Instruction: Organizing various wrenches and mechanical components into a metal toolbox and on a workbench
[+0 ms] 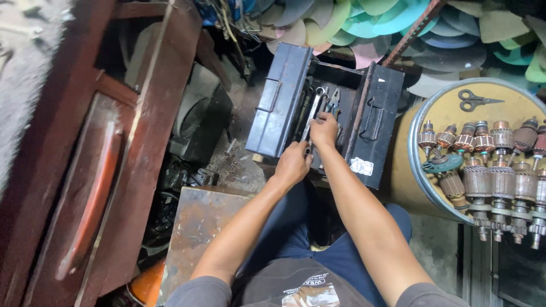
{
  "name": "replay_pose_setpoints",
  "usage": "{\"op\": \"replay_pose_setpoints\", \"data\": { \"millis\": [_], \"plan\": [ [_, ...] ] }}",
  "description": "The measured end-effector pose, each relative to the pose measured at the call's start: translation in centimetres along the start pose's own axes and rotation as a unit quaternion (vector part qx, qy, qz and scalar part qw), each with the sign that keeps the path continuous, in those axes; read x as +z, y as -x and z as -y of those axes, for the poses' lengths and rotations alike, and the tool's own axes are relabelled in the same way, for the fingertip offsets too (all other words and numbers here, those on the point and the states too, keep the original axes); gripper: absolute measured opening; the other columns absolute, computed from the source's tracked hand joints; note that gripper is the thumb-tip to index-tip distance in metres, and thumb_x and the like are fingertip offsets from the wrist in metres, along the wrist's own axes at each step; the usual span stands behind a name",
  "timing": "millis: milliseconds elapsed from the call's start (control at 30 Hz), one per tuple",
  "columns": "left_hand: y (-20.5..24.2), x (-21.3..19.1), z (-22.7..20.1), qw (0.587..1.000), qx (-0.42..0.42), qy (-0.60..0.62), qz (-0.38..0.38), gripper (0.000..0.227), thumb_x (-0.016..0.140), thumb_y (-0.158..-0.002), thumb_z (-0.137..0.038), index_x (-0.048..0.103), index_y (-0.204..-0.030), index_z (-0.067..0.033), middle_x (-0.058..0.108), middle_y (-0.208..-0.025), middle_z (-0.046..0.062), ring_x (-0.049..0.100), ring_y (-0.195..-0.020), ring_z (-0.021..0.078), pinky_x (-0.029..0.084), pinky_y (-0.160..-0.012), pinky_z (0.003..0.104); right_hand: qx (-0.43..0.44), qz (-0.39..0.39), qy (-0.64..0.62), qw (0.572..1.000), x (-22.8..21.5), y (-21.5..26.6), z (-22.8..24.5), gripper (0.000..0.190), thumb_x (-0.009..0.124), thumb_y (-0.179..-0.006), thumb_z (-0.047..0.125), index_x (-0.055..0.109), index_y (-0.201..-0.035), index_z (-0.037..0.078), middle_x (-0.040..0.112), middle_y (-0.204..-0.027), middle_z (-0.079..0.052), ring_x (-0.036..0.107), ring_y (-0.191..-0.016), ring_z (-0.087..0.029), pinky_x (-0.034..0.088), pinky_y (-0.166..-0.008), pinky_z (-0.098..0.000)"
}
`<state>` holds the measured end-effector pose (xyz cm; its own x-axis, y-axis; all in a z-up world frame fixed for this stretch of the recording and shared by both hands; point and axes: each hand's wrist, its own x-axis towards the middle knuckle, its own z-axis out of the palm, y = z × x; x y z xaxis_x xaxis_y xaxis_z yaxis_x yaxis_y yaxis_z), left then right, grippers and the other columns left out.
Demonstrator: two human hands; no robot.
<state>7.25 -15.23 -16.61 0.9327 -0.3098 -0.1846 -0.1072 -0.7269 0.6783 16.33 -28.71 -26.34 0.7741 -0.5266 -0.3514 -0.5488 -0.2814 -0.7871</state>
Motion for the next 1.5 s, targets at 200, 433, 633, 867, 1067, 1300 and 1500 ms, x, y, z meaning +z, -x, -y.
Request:
{"op": "replay_pose_setpoints", "data": {
  "millis": [200,433,633,867,1067,1300,1500],
  "plan": [
    [4.4,-2.4,1.7,0.996,0.005,0.055,-0.073,0.036,0.070,-0.090,-0.024,0.068,-0.121,-0.0067,0.071,-0.101,0.017,0.072,-0.101,0.0394,0.060,-0.082,0.053,-0.085,0.053,-0.092,0.991,-0.7,5.6,2.3,0.038,0.076,-0.086,0.023,0.071,-0.122,0.010,0.078,-0.106,-0.014,0.072,-0.108,-0.029,0.058,-0.092,-0.0435],
    [12.9,-10.9,1.1,0.969,0.030,0.096,-0.224,0.034,0.072,-0.090,-0.023,0.070,-0.121,-0.0080,0.072,-0.095,0.019,0.071,-0.096,0.0414,0.059,-0.081,0.048,-0.268,0.110,-0.158,0.944,-1.4,17.6,10.5,0.024,0.076,-0.085,0.014,0.078,-0.109,0.012,0.076,-0.087,-0.006,0.071,-0.081,-0.015,0.058,-0.073,-0.0313],
    [23.7,-21.1,4.3,0.915,0.028,0.146,-0.376,0.030,0.074,-0.090,-0.025,0.073,-0.118,-0.0116,0.073,-0.092,0.013,0.075,-0.084,0.0299,0.061,-0.067,0.036,-0.381,0.273,-0.173,0.866,-0.8,30.7,18.9,0.027,0.074,-0.093,0.013,0.074,-0.119,0.006,0.072,-0.089,-0.010,0.065,-0.078,-0.015,0.058,-0.071,-0.0329],
    [39.4,-29.6,6.8,0.818,-0.001,0.078,-0.569,0.024,0.076,-0.090,-0.023,0.075,-0.111,-0.0104,0.074,-0.088,0.010,0.075,-0.086,0.0290,0.061,-0.070,0.037,-0.522,0.395,-0.101,0.749,4.1,44.7,24.9,0.024,0.077,-0.091,0.016,0.077,-0.114,0.011,0.072,-0.087,-0.008,0.068,-0.079,-0.017,0.057,-0.072,-0.0313],
    [52.1,-34.1,9.3,0.720,-0.043,-0.042,-0.692,0.020,0.074,-0.094,-0.022,0.076,-0.109,-0.0091,0.072,-0.084,0.011,0.073,-0.081,0.0293,0.059,-0.070,0.036,-0.654,0.429,-0.084,0.617,8.5,57.6,27.6,0.021,0.080,-0.089,0.012,0.078,-0.110,0.014,0.071,-0.092,-0.008,0.073,-0.085,-0.026,0.060,-0.075,-0.0332],
    [63.6,-38.2,13.3,0.611,-0.110,-0.239,-0.747,0.014,0.071,-0.099,-0.016,0.072,-0.107,-0.0055,0.066,-0.080,0.012,0.067,-0.071,0.0325,0.055,-0.066,0.041,-0.788,0.445,-0.063,0.421,12.7,70.4,28.2,0.029,0.077,-0.086,0.013,0.070,-0.114,0.012,0.059,-0.090,-0.009,0.066,-0.087,-0.035,0.056,-0.077,-0.0454],
    [67.3,-39.8,20.3,0.635,-0.165,-0.137,-0.743,0.021,0.065,-0.096,-0.021,0.072,-0.113,-0.0110,0.072,-0.088,0.017,0.070,-0.084,0.0418,0.057,-0.074,0.049,-0.896,0.316,0.000,0.312,16.6,78.4,27.7,0.045,0.075,-0.080,0.021,0.065,-0.124,0.017,0.064,-0.119,-0.012,0.058,-0.110,-0.035,0.045,-0.087,-0.0417]
  ]
}}
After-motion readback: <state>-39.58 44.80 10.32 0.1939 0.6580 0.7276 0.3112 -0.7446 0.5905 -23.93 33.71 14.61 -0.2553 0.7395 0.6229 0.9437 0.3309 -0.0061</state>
